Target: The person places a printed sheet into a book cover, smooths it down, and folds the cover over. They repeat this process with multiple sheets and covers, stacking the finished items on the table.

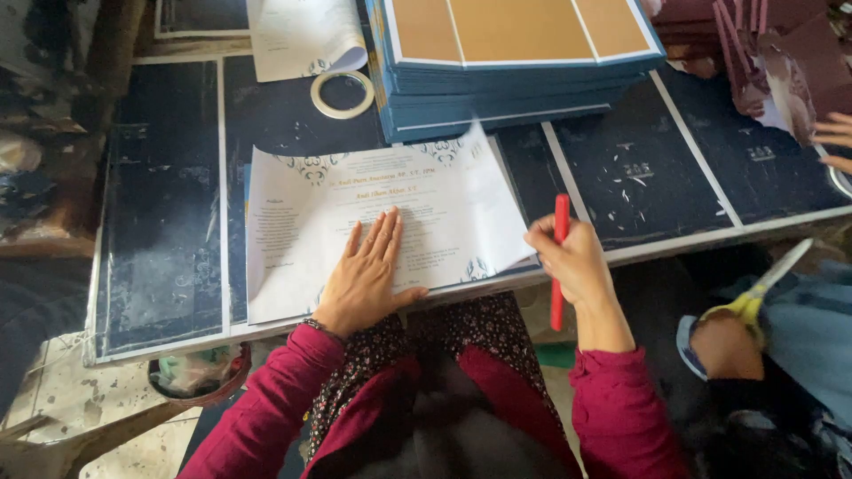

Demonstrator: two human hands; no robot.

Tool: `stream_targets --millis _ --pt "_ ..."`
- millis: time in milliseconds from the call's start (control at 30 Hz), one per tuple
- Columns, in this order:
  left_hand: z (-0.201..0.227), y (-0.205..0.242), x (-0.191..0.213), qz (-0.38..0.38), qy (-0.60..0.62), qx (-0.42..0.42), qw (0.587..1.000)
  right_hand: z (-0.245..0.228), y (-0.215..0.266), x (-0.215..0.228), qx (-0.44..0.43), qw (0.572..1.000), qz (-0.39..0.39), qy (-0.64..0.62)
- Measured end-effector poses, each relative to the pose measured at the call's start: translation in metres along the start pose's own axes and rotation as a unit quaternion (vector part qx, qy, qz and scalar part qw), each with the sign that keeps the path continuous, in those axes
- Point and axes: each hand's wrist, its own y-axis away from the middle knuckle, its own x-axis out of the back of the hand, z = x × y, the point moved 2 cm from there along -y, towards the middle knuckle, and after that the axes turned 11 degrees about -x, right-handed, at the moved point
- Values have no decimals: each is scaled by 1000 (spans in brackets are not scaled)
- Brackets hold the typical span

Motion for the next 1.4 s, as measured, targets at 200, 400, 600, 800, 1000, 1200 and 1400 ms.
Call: stream_targets --millis 200,400,600,800,1000,1200,1400 --pt "3 0 2 -2 -3 19 1000 -49 21 -10 16 991 -71 -114" --pt "3 -4 -7 -7 -3 16 1000 -1 5 37 21 993 77 88" --pt "6 -37 -2 -1 20 -8 1000 32 21 67 16 953 100 287" --pt "21 -67 -20 8 -6 -15 1000 11 82 -18 80 974 29 210" --pt "22 -65 -20 48 -24 -17 998 33 91 -63 161 862 61 477" --pt "20 -65 -22 55 -8 -17 998 20 45 -78 158 836 62 521" --pt "20 -67 -20 33 10 -11 999 17 -123 -137 203 841 67 497"
